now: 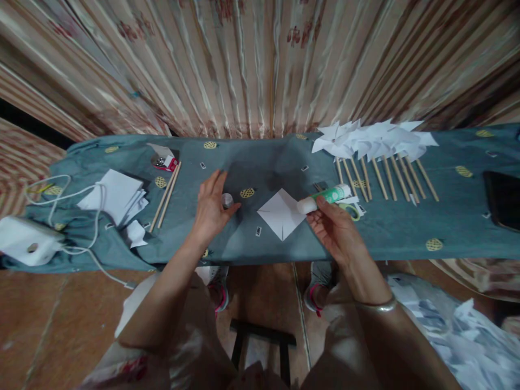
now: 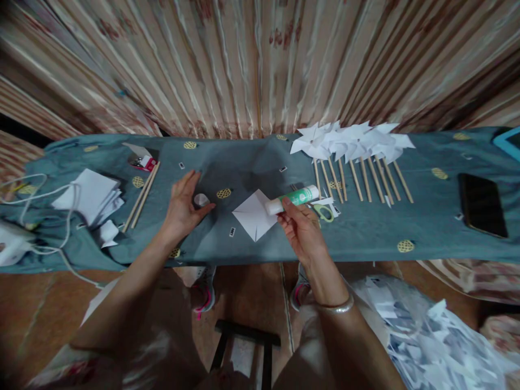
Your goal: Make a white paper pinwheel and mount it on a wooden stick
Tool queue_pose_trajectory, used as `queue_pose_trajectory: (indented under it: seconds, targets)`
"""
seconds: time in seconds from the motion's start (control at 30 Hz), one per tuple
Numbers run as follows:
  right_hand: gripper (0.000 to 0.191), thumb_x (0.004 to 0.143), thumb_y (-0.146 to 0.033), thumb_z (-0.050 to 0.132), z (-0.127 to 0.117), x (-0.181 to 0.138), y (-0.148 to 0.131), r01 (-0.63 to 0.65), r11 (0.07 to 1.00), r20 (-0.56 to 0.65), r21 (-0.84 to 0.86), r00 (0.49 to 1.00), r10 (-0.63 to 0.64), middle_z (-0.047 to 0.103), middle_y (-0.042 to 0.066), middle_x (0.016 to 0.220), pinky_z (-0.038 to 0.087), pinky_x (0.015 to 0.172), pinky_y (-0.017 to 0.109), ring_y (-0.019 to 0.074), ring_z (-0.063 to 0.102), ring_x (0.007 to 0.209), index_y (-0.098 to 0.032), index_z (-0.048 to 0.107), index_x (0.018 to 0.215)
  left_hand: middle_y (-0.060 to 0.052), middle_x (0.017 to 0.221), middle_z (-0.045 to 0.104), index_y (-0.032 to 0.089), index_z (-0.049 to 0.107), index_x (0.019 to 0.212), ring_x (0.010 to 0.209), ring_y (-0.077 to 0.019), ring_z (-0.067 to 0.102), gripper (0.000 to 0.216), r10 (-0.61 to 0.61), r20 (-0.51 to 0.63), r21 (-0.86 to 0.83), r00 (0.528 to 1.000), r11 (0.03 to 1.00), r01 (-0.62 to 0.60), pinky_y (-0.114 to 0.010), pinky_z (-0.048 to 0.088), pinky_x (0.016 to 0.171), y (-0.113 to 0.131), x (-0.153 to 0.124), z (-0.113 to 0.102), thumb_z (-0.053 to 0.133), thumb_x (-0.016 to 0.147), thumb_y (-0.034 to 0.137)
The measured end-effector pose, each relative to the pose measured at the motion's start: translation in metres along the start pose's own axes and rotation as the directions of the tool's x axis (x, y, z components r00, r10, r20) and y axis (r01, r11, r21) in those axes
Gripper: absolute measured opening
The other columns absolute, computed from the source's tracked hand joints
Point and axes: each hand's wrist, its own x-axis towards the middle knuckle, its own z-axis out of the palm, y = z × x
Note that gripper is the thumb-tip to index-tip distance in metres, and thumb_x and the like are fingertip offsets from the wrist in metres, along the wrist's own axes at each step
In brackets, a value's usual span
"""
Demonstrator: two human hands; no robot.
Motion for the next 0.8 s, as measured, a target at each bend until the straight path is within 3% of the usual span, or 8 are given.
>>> queue_pose_trajectory:
  seconds: [0.03,0.1,0.17,0.23,0.4,0.63,0.8]
  targets:
    - [0.034,0.056,-0.040,0.089,-0.001,0.001,0.001,0.046,0.995,-0.010,-0.089,0.999,-0.047,0.062,-0.005,0.062,0.047,0.050,0.020,0.0070,0.053,0.053,-0.019,0.063,0.065,-0.017,0.149,0.042,0.017,0.041,0.142,0.138,-0.0347,0.038,0.070,0.050,-0.048,-0.013,0.998,0.999,-0.051,-0.055,0.035,0.111,0.007,-0.004,0.000,0.069,0.081,0.035]
    - [0.037,0.060,-0.047,0.085,-0.002,0.003,0.005,0.151,0.945,0.000,-0.291,0.988,-0.157,0.058,-0.005,0.058,0.043,0.049,0.022,0.0080,0.049,0.051,-0.020,0.061,0.063,-0.017,0.147,0.045,0.018,0.044,0.140,0.137,-0.0312,0.041,0.054,0.198,-0.030,-0.070,0.980,0.977,-0.200,-0.053,0.037,0.111,0.025,-0.014,0.002,0.059,0.089,0.032]
    - [0.041,0.062,-0.055,0.081,0.000,0.004,0.008,0.236,0.862,0.027,-0.449,0.968,-0.251,0.057,-0.004,0.056,0.042,0.050,0.025,0.0098,0.047,0.051,-0.020,0.060,0.063,-0.014,0.143,0.051,0.022,0.049,0.137,0.138,-0.0276,0.042,0.042,0.352,0.072,-0.148,0.933,0.929,-0.339,-0.051,0.039,0.110,0.044,-0.025,0.011,0.049,0.096,0.031]
    - [0.043,0.062,-0.060,0.079,0.003,0.005,0.010,0.275,0.799,0.041,-0.535,0.953,-0.301,0.057,-0.004,0.056,0.043,0.052,0.026,0.0116,0.049,0.052,-0.022,0.060,0.065,-0.016,0.149,0.045,0.020,0.048,0.138,0.144,-0.0299,0.032,0.047,0.403,0.203,-0.178,0.893,0.911,-0.371,-0.053,0.038,0.111,0.060,-0.035,0.021,0.050,0.095,0.038]
    - [0.035,0.066,-0.052,0.078,0.008,0.008,0.012,0.312,0.686,0.076,-0.657,0.933,-0.352,0.066,-0.002,0.066,0.049,0.060,0.030,0.0151,0.058,0.059,-0.022,0.061,0.074,-0.017,0.155,0.035,0.022,0.044,0.143,0.148,-0.0326,0.022,0.060,0.391,0.384,-0.146,0.836,0.920,-0.364,-0.058,0.026,0.115,0.072,-0.045,0.040,0.051,0.091,0.052]
    - [0.025,0.077,-0.042,0.073,-0.004,0.008,0.023,0.346,0.589,0.171,-0.730,0.928,-0.332,0.073,0.005,0.090,0.053,0.079,0.037,0.0209,0.068,0.082,-0.023,0.064,0.091,-0.017,0.156,0.033,0.023,0.047,0.140,0.147,-0.0359,0.023,0.062,0.365,0.358,-0.121,0.859,0.931,-0.345,-0.058,0.028,0.114,0.069,-0.047,0.046,0.056,0.088,0.056]
    - [0.024,0.079,-0.042,0.070,-0.005,0.005,0.025,0.361,0.374,0.223,-0.854,0.905,-0.362,0.073,0.007,0.093,0.053,0.081,0.041,0.0244,0.069,0.086,-0.023,0.066,0.093,-0.020,0.156,0.033,0.021,0.047,0.139,0.147,-0.0375,0.024,0.061,0.357,0.369,-0.134,0.858,0.934,-0.330,-0.057,0.027,0.114,0.071,-0.046,0.046,0.057,0.088,0.053]
